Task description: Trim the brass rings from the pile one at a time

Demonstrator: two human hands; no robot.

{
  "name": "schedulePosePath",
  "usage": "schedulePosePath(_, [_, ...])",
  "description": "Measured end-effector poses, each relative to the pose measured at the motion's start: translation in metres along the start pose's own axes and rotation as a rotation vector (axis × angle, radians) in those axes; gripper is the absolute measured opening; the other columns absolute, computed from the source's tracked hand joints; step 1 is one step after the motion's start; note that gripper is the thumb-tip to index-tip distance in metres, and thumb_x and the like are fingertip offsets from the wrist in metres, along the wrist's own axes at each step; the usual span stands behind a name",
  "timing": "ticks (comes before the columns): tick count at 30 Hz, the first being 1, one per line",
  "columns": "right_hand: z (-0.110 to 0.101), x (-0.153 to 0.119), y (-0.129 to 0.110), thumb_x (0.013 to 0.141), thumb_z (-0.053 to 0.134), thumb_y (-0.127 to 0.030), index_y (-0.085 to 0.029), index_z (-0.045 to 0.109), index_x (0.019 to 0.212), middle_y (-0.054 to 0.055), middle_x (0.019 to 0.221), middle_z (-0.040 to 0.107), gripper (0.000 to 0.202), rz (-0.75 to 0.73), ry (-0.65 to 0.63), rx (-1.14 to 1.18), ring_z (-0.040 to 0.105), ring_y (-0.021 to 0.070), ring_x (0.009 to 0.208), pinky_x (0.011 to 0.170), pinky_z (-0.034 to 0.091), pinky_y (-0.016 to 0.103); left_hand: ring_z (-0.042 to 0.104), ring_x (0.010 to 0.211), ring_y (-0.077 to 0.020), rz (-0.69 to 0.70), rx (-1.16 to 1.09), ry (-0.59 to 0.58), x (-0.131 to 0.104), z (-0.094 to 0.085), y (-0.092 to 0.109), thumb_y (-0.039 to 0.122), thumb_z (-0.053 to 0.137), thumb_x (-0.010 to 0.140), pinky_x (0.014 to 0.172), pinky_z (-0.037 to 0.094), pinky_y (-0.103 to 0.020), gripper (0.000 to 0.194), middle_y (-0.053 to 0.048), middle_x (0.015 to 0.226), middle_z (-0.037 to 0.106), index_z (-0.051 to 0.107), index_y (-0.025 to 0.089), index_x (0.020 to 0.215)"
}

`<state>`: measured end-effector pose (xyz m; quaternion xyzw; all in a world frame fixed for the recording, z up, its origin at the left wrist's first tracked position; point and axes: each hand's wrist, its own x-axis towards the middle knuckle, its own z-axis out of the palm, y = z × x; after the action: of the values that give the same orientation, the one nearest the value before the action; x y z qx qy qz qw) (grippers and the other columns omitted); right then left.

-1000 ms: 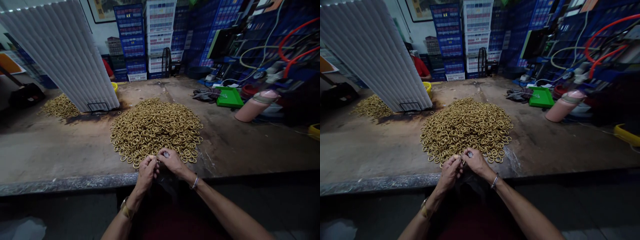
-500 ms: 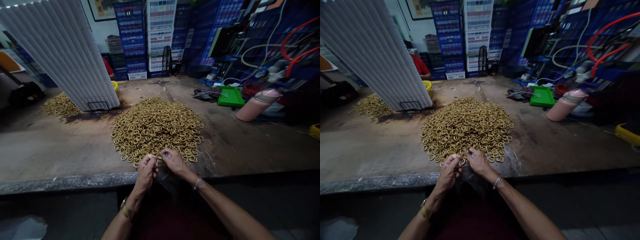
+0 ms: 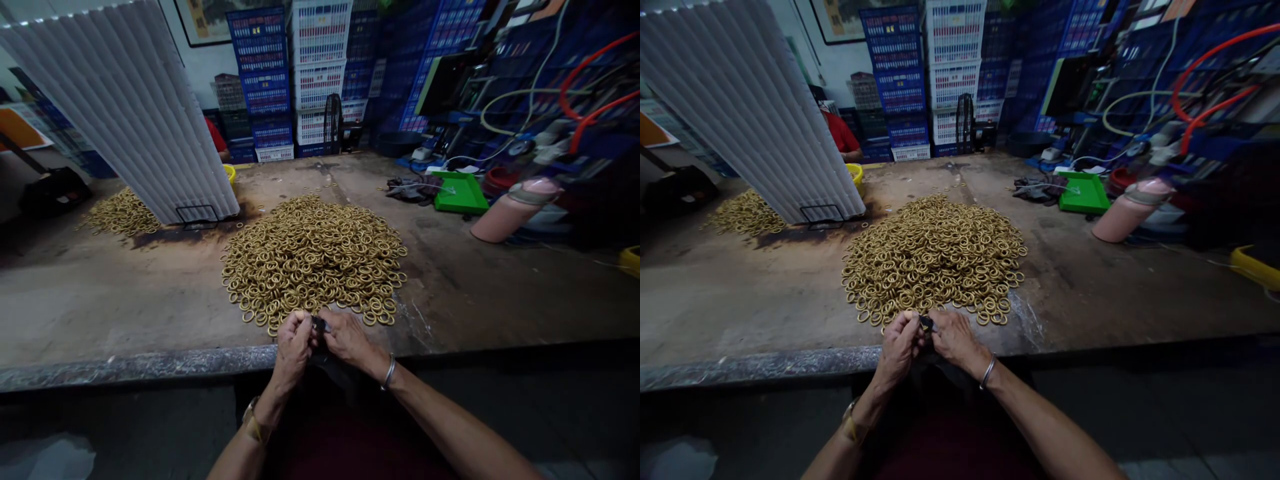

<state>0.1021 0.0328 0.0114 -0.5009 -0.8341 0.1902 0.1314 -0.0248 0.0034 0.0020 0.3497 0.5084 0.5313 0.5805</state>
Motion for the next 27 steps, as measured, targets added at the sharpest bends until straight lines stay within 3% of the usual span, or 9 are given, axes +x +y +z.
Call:
schedulePosePath(3, [0.002, 0.002, 0.007, 0.075, 0.042, -0.015, -0.020, 0.058, 0.084, 0.002, 0.072, 0.063, 0.018, 0.055, -0.019, -0.041, 0.052, 0.0134, 0.063, 0.054, 0.023, 0.024, 0.044, 0.043, -0.0049, -0.016, -0.020, -0.008, -0.007, 0.002, 0.005, 0.043, 0.057, 0.074, 0.039, 0.027, -0.015, 0.028, 0.004, 0.055, 0.050, 0.048, 0.017, 0.068])
schedulePosePath(5, [0.003, 0.003, 0.016, 0.076, 0.042, -0.015, -0.020, 0.058, 0.087, 0.003, 0.073, 0.064, 0.020, 0.128, -0.017, -0.086, 0.054, 0.0140, 0.064, 0.055, 0.024, 0.024, 0.043, 0.043, -0.0051, -0.056, -0.066, -0.073, -0.015, 0.004, 0.011, 0.042, 0.057, 0.074, 0.038, 0.026, -0.015, 0.027, 0.004, 0.054, 0.049, 0.049, 0.017, 0.069])
schedulePosePath(10, [0.001, 0.008, 0.032, 0.081, 0.041, -0.020, -0.019, 0.058, 0.088, 0.003, 0.072, 0.064, 0.019, 0.207, 0.092, -0.100, 0.055, 0.0139, 0.064, 0.056, 0.027, 0.023, 0.043, 0.043, -0.0054, -0.228, -0.332, -0.196, -0.026, 0.004, 0.014, 0.040, 0.061, 0.072, 0.034, 0.023, -0.013, 0.028, 0.004, 0.056, 0.049, 0.046, 0.017, 0.072])
schedulePosePath(16, [0.007, 0.017, 0.022, 0.085, 0.042, -0.031, -0.021, 0.057, 0.090, 0.003, 0.073, 0.064, 0.019, 0.218, 0.151, -0.083, 0.057, 0.0142, 0.067, 0.057, 0.028, 0.023, 0.046, 0.051, -0.0058, -0.298, -0.444, -0.185, -0.023, -0.009, 0.004, 0.037, 0.062, 0.073, 0.036, 0.027, -0.013, 0.026, -0.004, 0.079, 0.059, 0.050, 0.014, 0.078])
schedulePosePath(21, [0.014, 0.019, 0.016, 0.082, 0.047, -0.028, -0.021, 0.055, 0.089, 0.003, 0.085, 0.065, 0.013, 0.198, 0.131, -0.129, 0.058, 0.0150, 0.073, 0.057, 0.027, 0.023, 0.049, 0.054, -0.0074, -0.321, -0.527, -0.230, -0.023, -0.016, 0.003, 0.027, 0.059, 0.075, 0.037, 0.028, -0.013, 0.016, -0.002, 0.073, 0.057, 0.051, 0.016, 0.083])
schedulePosePath(24, [0.015, 0.018, 0.018, 0.083, 0.044, -0.025, -0.021, 0.055, 0.089, 0.003, 0.085, 0.064, 0.013, 0.208, 0.116, -0.141, 0.058, 0.0147, 0.074, 0.058, 0.028, 0.023, 0.050, 0.057, -0.0087, -0.339, -0.584, -0.265, -0.022, -0.018, 0.001, 0.023, 0.059, 0.073, 0.038, 0.030, -0.014, 0.021, -0.003, 0.073, 0.055, 0.053, 0.015, 0.091])
schedulePosePath(27, [0.015, 0.017, 0.025, 0.084, 0.042, -0.025, -0.021, 0.057, 0.087, 0.003, 0.084, 0.063, 0.015, 0.194, 0.145, -0.115, 0.057, 0.0144, 0.074, 0.061, 0.031, 0.023, 0.051, 0.059, -0.0091, -0.371, -0.640, -0.259, -0.020, -0.017, -0.002, 0.026, 0.061, 0.072, 0.037, 0.028, -0.013, 0.018, -0.003, 0.072, 0.054, 0.056, 0.013, 0.082])
